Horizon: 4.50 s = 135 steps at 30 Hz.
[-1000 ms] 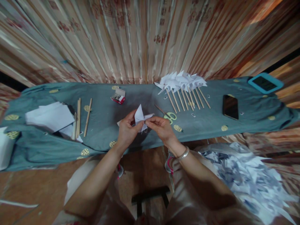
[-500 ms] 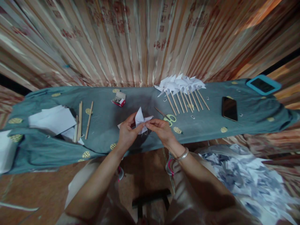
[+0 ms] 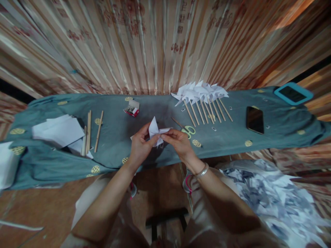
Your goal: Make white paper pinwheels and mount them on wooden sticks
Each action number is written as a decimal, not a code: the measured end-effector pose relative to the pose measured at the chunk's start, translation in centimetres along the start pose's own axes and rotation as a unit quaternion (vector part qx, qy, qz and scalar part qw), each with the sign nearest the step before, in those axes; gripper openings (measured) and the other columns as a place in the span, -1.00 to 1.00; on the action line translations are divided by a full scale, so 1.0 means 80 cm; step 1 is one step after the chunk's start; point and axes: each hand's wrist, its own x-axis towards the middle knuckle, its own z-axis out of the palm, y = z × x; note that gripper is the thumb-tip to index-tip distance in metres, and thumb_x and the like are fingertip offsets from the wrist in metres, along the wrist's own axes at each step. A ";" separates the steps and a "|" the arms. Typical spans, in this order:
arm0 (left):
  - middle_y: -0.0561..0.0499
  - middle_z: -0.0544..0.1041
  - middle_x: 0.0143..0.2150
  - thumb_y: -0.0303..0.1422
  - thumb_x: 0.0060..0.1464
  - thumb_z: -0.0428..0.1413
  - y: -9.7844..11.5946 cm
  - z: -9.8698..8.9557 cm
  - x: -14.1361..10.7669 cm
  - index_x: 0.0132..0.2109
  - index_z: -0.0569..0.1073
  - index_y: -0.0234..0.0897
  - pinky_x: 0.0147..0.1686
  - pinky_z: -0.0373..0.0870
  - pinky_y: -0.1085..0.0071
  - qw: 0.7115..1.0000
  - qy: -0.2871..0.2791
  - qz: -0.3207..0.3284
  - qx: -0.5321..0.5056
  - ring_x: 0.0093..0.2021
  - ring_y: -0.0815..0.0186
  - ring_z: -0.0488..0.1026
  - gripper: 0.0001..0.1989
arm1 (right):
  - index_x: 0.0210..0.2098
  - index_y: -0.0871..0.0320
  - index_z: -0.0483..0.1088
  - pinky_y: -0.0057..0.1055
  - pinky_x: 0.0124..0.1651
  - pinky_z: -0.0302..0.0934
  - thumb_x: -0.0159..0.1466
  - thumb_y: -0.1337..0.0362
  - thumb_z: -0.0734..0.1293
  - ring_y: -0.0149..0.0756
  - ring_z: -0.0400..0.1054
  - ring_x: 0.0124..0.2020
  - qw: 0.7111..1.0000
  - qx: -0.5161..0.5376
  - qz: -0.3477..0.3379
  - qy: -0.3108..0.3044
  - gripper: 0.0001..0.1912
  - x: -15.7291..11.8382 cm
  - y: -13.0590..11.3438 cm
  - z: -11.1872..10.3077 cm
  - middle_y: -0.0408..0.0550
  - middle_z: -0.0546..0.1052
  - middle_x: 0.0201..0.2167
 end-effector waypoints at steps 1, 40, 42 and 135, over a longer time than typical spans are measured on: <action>-0.08 0.64 -0.08 -0.24 -0.07 0.33 0.000 0.000 0.000 0.08 0.52 -0.33 -0.07 0.48 0.32 1.000 0.000 0.004 0.005 -0.15 0.20 0.57 -0.46 | -0.48 0.12 0.51 -0.37 -0.20 0.34 -0.12 0.12 0.59 -0.38 0.44 -0.40 1.000 -0.003 -0.004 0.001 -0.70 0.000 0.000 0.000 -0.17 0.58 -0.47; 0.03 0.63 -0.34 -0.24 -0.18 0.37 0.010 0.002 -0.003 -0.24 0.60 -0.30 -0.30 0.48 0.38 0.996 0.012 -0.055 -0.074 -0.38 0.31 0.51 -0.68 | -0.42 0.09 0.58 -0.32 -0.23 0.35 -0.15 0.14 0.59 -0.34 0.45 -0.41 0.999 0.042 0.013 -0.003 -0.69 0.000 -0.003 0.009 -0.15 0.63 -0.44; 0.03 0.62 -0.37 -0.25 -0.18 0.37 0.010 0.001 -0.004 -0.29 0.61 -0.30 -0.32 0.47 0.39 0.996 0.009 -0.053 -0.066 -0.40 0.31 0.50 -0.72 | -0.40 0.09 0.59 -0.31 -0.24 0.35 -0.13 0.16 0.58 -0.33 0.45 -0.42 0.999 0.036 0.015 -0.004 -0.71 0.000 -0.001 0.007 -0.15 0.63 -0.45; 0.07 0.63 -0.41 -0.42 -0.30 0.35 0.019 0.014 -0.007 -0.34 0.62 -0.30 -0.28 0.47 0.40 0.986 0.009 -0.113 -0.121 -0.43 0.37 0.49 -0.76 | -0.51 0.13 0.55 -0.39 -0.38 0.25 -0.12 0.06 0.57 -0.35 0.39 -0.49 0.999 -0.043 -0.016 0.006 -0.69 0.005 -0.004 -0.004 -0.15 0.59 -0.53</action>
